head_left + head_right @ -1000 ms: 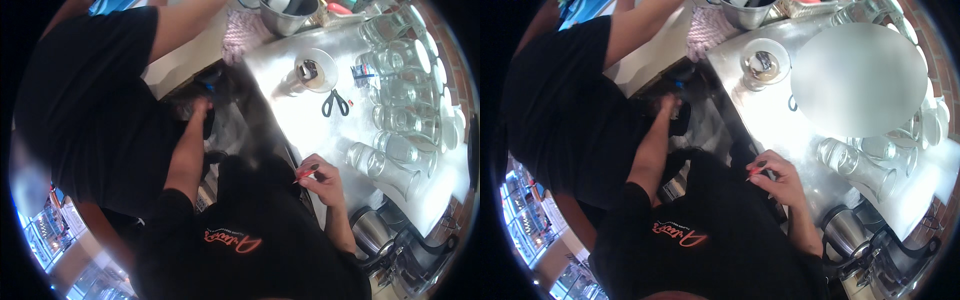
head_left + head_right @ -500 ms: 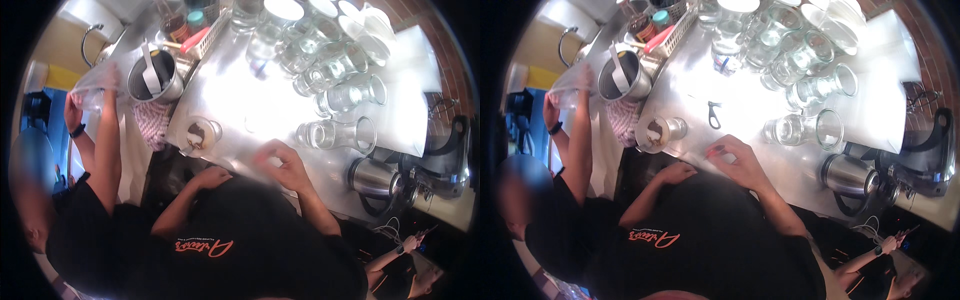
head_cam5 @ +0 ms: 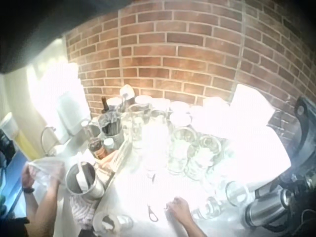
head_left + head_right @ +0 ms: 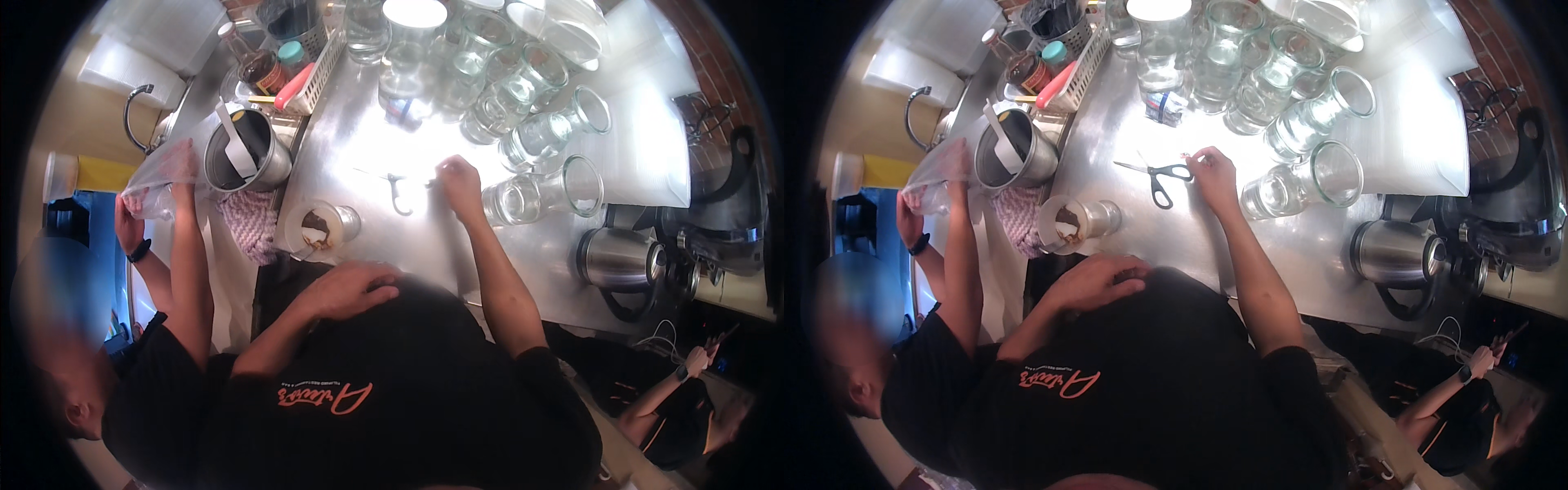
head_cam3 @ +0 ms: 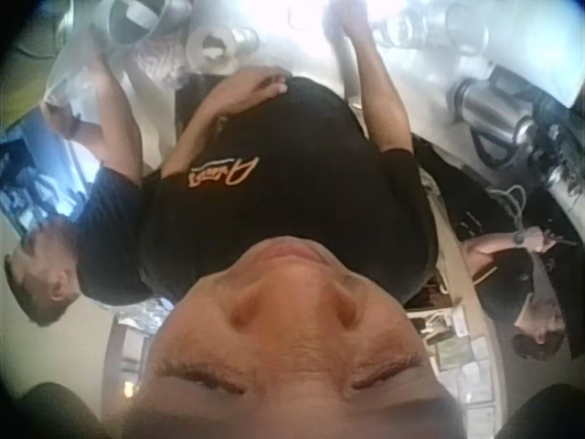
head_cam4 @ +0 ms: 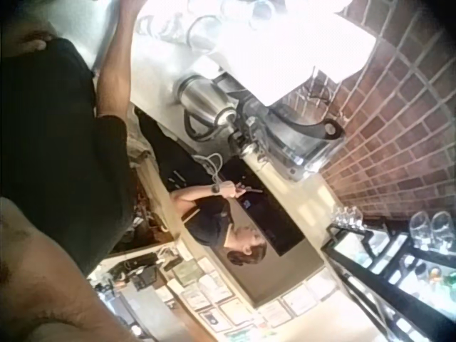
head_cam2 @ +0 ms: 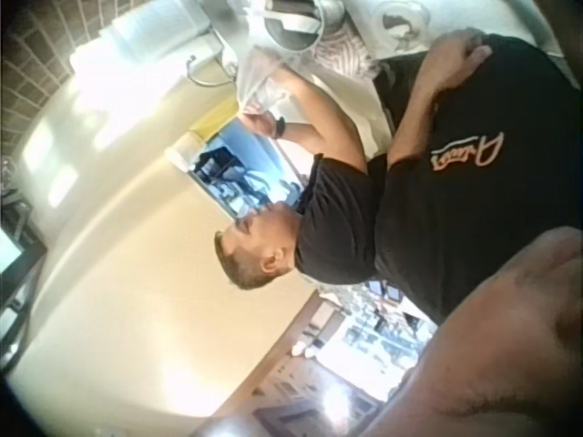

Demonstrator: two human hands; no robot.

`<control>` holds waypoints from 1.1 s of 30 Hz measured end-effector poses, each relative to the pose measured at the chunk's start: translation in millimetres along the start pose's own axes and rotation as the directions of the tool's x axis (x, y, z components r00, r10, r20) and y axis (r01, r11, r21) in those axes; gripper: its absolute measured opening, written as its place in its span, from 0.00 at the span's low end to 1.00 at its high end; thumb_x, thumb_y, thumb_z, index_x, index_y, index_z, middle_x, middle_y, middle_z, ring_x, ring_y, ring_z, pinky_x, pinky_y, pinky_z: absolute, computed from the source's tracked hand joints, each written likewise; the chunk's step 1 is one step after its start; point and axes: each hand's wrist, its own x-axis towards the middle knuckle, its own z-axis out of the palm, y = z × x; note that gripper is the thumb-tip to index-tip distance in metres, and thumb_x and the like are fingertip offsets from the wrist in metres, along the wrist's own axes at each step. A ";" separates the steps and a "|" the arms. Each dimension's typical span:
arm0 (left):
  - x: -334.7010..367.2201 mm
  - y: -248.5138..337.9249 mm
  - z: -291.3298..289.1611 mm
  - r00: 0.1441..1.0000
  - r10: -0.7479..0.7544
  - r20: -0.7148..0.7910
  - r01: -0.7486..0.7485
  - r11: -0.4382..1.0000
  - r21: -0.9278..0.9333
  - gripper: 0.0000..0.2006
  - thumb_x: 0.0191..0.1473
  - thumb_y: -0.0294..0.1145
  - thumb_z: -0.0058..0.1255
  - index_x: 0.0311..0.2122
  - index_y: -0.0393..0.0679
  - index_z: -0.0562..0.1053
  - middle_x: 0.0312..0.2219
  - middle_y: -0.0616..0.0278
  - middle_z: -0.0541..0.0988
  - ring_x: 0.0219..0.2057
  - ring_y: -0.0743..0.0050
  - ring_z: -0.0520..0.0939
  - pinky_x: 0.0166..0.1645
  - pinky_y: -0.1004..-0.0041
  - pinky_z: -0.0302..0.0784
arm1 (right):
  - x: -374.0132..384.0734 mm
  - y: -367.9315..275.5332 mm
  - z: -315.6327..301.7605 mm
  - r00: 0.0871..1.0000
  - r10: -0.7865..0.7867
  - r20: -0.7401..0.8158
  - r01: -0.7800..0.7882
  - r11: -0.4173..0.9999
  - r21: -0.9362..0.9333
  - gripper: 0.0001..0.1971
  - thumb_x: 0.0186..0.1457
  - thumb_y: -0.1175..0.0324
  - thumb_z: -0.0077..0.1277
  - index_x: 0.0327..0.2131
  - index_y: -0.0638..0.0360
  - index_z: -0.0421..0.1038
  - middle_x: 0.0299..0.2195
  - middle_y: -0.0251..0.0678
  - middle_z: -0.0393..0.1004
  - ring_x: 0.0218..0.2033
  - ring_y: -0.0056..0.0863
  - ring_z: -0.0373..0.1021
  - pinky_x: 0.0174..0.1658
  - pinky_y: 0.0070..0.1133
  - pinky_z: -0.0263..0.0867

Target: The person washes their hands in a sink, pours hot water from a kettle into a glass, and wipes the counter with a cloth. They then open a packet and stir the contents into the glass using a spoon.

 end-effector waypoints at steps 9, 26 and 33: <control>2.4 -7.2 21.3 0.982 0.033 -0.185 -0.035 0.999 -0.007 0.19 0.51 0.39 0.52 0.46 0.40 0.71 0.35 0.54 0.77 0.36 0.62 0.78 0.42 0.68 0.73 | 40.6 30.7 2.7 0.958 -0.241 0.152 0.277 0.661 -0.697 0.09 0.48 0.68 0.51 0.34 0.59 0.74 0.29 0.45 0.73 0.33 0.41 0.71 0.38 0.32 0.66; 39.4 10.6 52.3 0.780 0.243 -0.577 -0.110 0.960 0.256 0.10 0.48 0.34 0.55 0.36 0.46 0.73 0.28 0.61 0.76 0.31 0.60 0.78 0.34 0.66 0.73 | -103.4 -42.6 -26.1 0.787 -0.095 0.609 0.172 0.983 -0.070 0.04 0.49 0.72 0.54 0.29 0.62 0.73 0.23 0.27 0.71 0.23 0.12 0.63 0.26 0.13 0.58; 13.7 -46.2 92.1 0.864 -0.077 -0.497 0.066 0.997 -0.039 0.06 0.47 0.32 0.55 0.31 0.44 0.73 0.23 0.57 0.75 0.29 0.54 0.77 0.35 0.63 0.71 | -109.5 -14.2 -23.0 0.781 0.064 0.622 0.012 0.993 -0.117 0.03 0.48 0.75 0.56 0.29 0.60 0.74 0.23 0.23 0.69 0.22 0.09 0.60 0.24 0.10 0.54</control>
